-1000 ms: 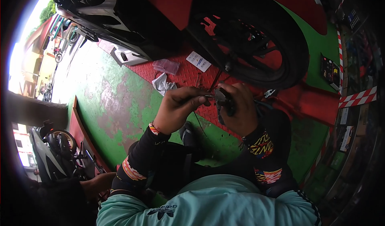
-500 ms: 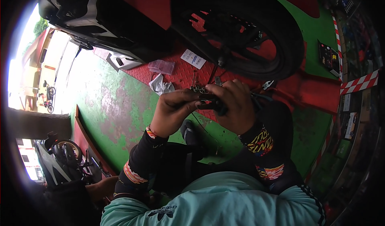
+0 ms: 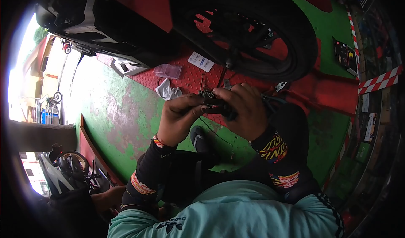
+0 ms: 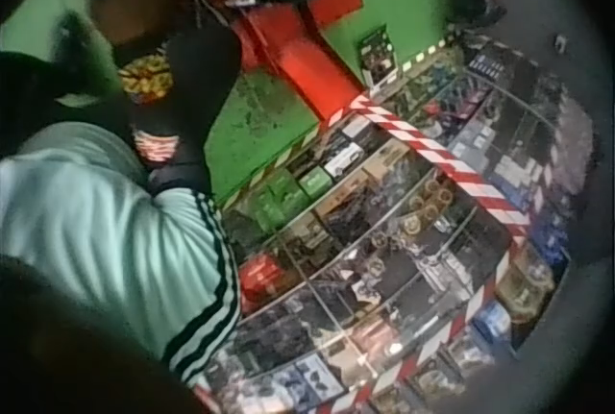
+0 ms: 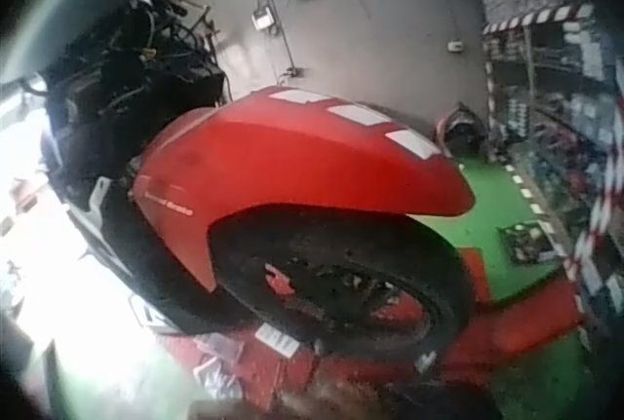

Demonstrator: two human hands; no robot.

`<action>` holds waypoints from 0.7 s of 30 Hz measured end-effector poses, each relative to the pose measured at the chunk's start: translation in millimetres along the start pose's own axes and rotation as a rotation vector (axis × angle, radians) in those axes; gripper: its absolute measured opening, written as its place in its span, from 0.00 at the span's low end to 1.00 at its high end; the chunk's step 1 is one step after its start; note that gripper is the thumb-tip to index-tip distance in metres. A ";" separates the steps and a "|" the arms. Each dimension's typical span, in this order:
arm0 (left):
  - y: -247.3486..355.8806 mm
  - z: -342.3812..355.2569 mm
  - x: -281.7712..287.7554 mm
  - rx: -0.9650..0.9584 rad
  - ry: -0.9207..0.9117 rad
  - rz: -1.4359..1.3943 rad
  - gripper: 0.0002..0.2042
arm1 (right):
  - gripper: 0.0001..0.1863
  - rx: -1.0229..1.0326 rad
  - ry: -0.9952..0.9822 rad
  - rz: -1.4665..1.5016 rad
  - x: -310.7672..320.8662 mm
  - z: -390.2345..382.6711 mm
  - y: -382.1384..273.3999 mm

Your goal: The recorder is repairing and soldering electrical wiring on a motorcycle.

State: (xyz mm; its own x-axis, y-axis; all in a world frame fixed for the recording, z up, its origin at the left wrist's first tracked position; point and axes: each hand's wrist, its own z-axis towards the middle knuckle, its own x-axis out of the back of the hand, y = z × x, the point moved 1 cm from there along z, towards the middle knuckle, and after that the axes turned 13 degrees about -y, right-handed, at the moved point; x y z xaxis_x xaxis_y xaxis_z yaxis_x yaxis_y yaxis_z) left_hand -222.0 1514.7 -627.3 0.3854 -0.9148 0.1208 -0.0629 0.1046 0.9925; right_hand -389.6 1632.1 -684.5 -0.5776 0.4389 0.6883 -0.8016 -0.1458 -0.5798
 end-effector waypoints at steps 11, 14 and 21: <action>-0.3 2.9 -7.9 0.000 0.066 0.012 0.05 | 0.29 -0.015 0.024 0.053 -0.9 -0.9 0.9; 1.3 2.6 -7.8 0.004 0.056 0.014 0.05 | 0.28 -0.022 0.021 0.094 -2.9 -1.7 1.7; 0.7 2.3 -5.1 -0.001 0.013 -0.044 0.05 | 0.29 -0.052 0.016 0.145 -6.5 -5.7 -0.1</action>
State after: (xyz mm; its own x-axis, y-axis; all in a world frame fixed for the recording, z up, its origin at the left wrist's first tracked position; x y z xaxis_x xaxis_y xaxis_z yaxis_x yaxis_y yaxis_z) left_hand -226.1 1518.6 -627.2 0.3999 -0.9133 0.0774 -0.0452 0.0648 0.9969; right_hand -384.9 1634.3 -691.4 -0.6835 0.4309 0.5892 -0.7010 -0.1626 -0.6943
